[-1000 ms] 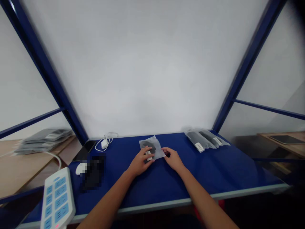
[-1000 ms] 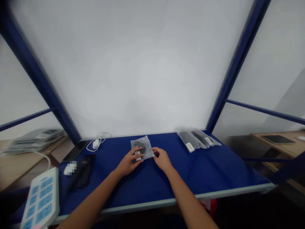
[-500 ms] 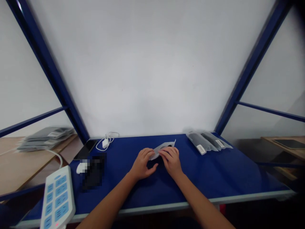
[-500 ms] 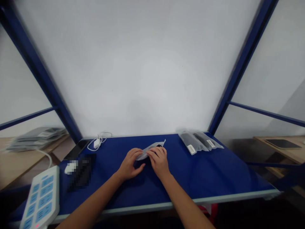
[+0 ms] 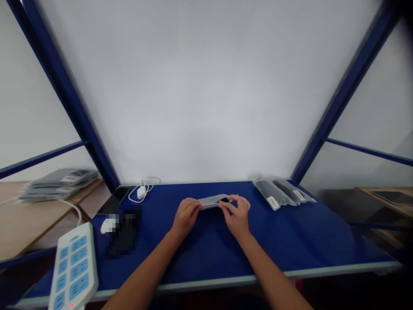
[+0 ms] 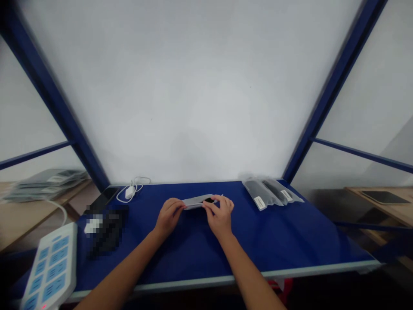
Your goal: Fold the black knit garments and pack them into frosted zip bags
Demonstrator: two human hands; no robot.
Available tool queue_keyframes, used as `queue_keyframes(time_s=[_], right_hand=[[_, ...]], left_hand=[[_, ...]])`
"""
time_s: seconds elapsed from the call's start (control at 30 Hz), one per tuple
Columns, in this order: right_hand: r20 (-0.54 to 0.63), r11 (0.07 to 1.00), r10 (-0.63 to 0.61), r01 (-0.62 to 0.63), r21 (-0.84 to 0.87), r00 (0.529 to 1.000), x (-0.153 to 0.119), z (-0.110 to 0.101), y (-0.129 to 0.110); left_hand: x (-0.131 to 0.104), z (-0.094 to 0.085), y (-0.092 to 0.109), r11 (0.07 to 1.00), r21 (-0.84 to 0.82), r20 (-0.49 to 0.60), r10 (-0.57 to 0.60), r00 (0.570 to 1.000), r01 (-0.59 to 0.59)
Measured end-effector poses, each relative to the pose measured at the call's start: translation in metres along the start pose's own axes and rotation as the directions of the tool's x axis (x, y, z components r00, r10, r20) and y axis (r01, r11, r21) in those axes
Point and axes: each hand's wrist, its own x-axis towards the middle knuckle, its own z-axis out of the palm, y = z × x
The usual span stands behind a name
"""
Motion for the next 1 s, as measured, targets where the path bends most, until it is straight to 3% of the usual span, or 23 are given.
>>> queue_keyframes(time_s=[0.1, 0.23, 0.47, 0.63, 0.9, 1.0], right_hand=[[-0.057, 0.998, 0.066, -0.067, -0.021, 0.996, 0.003, -0.002, 0.012], [-0.047, 0.997, 0.07, -0.067, 0.048, 0.996, 0.005, -0.002, 0.018], [0.025, 0.973, 0.085, -0.089, 0.212, 0.996, 0.003, -0.004, 0.009], [0.057, 0.965, 0.07, -0.082, 0.247, 0.996, 0.001, -0.002, 0.01], [-0.038, 0.985, 0.128, -0.123, 0.118, 0.991, 0.003, 0.0, 0.009], [0.01, 0.999, 0.011, -0.012, 0.052, 1.0, 0.0, -0.002, -0.003]], left_hand=[[0.003, -0.008, -0.006, 0.999, 0.012, -0.057, -0.045, 0.997, 0.046], [0.004, -0.011, -0.009, 0.998, 0.002, -0.068, -0.056, 0.996, 0.057], [0.002, -0.009, -0.005, 0.983, -0.12, -0.015, -0.143, 0.99, 0.14], [0.004, -0.012, -0.007, 0.978, -0.178, 0.027, -0.109, 0.994, 0.113], [0.003, -0.012, -0.011, 0.978, -0.159, -0.019, -0.143, 0.99, 0.138], [0.001, -0.008, -0.007, 0.986, -0.115, -0.007, -0.126, 0.992, 0.125]])
